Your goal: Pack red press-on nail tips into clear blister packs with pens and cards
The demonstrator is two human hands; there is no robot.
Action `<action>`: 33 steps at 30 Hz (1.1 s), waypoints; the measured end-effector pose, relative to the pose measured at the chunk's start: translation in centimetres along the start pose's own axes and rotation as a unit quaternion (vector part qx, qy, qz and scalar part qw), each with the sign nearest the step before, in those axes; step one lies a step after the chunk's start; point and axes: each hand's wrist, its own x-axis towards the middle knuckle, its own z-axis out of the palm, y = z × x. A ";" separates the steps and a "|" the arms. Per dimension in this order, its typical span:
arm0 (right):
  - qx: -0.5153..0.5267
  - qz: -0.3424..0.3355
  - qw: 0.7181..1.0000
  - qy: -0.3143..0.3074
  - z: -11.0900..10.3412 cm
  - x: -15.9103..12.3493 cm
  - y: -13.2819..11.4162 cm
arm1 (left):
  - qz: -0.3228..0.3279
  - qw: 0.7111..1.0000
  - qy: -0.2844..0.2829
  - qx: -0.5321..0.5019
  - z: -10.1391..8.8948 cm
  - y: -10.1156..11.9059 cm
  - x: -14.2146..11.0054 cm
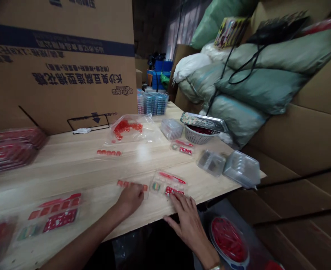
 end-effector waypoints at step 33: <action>0.211 -0.139 0.966 0.048 -4.0 1.3 -3.4 | 0.296 0.955 0.006 -0.027 -2.3 -4.3 -8.0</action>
